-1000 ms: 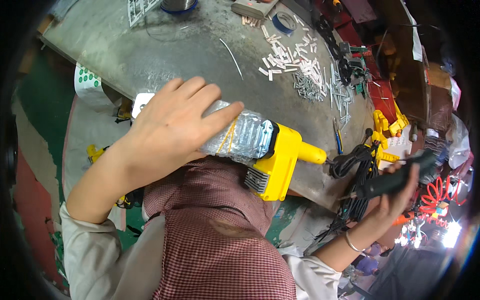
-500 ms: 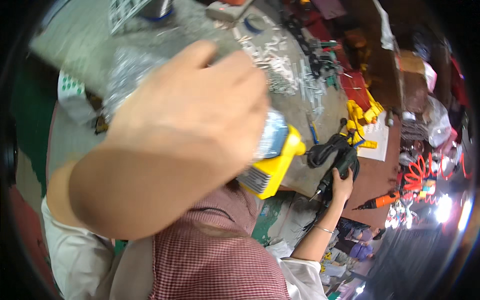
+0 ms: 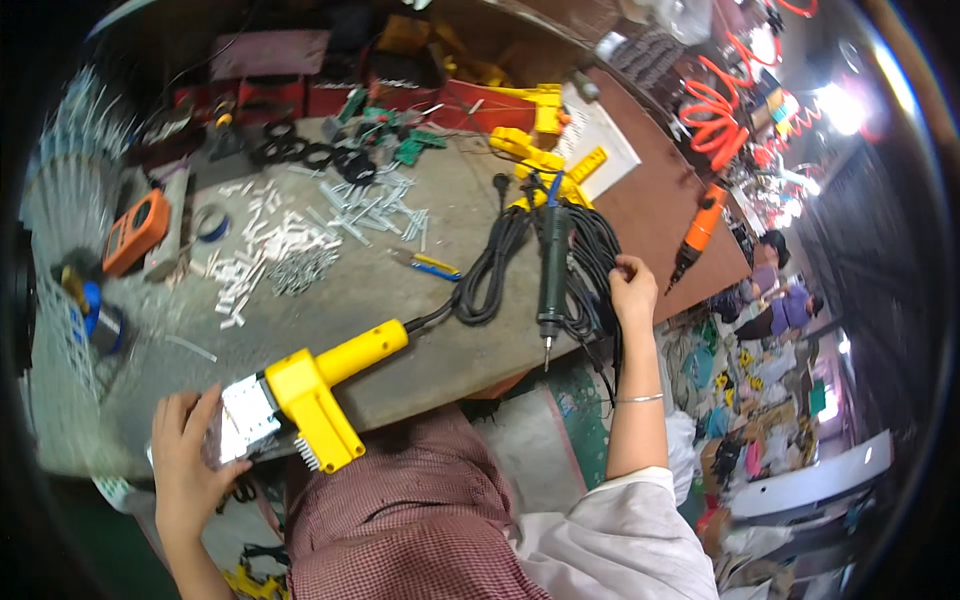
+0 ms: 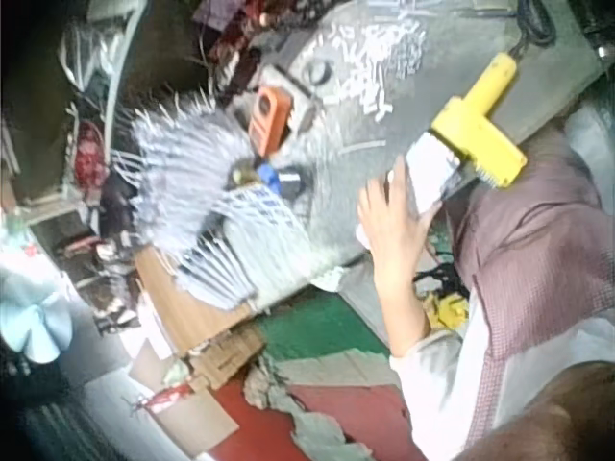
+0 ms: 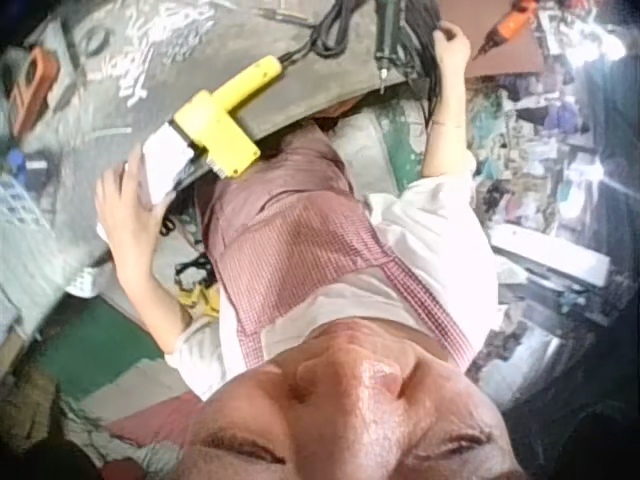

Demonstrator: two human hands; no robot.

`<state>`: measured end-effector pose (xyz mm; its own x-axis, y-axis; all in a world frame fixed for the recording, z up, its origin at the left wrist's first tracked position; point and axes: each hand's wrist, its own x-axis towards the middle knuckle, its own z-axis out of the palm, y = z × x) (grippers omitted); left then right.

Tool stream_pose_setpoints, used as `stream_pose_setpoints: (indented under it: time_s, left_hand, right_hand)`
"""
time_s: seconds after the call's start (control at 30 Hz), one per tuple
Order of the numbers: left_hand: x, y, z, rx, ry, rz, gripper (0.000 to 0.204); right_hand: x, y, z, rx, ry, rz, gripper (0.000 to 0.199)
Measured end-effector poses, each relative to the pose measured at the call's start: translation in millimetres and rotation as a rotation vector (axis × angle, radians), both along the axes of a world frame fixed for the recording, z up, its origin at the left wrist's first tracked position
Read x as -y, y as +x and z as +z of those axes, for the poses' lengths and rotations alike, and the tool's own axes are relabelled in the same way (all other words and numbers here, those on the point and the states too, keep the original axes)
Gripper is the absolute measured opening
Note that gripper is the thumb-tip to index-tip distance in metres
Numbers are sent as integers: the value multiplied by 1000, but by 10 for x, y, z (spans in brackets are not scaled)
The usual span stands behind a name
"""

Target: Assembling and soldering components for a yellow plastic electronic device at a workbench.

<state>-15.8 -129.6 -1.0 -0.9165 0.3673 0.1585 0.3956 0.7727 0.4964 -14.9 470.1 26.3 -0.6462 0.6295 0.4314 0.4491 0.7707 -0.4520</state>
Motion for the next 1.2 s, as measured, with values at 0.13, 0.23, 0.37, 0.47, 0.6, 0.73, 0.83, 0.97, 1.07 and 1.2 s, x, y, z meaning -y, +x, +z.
stream_pose_setpoints:
  time_s: [0.13, 0.23, 0.37, 0.47, 0.6, 0.73, 0.83, 0.97, 1.07, 1.2]
  left_hand:
    - [-56, 54, -36, -14, -39, 6, 93]
    - [-112, 104, -16, -24, -74, -3, 99]
    - [-178, 96, -37, -10, -42, 54, 93]
    - [-182, 177, -97, -24, -77, 88, 91]
    - [-181, -13, -167, -69, -28, 10, 85]
    - [-142, -3, -175, -109, 2, 15, 83]
    - [-110, 39, -189, -130, 33, 9, 80]
    - [-44, 28, -279, -185, 57, 4, 79]
    - [-76, -28, -296, -206, 78, -59, 77]
    - [7, -24, -340, -258, 113, -53, 78]
  right_hand:
    - [59, 228, -146, 100, 164, 52, 26]
    - [-47, 329, -173, 147, 155, -26, 23]
    - [57, 368, -205, 206, 380, 202, 21]
    - [32, 296, -444, 461, 346, 226, 33]
    - [-41, 494, -271, 591, 288, 310, 63]
    - [-253, 494, -219, 731, 85, 262, 65]
    - [-615, 695, -326, 488, 261, 75, 53]
    - [-35, 946, -2, -405, -593, 404, 46]
    - [1691, 708, 132, -102, -78, 782, 45]
    - [2461, 595, 490, -194, 117, 1006, 44]
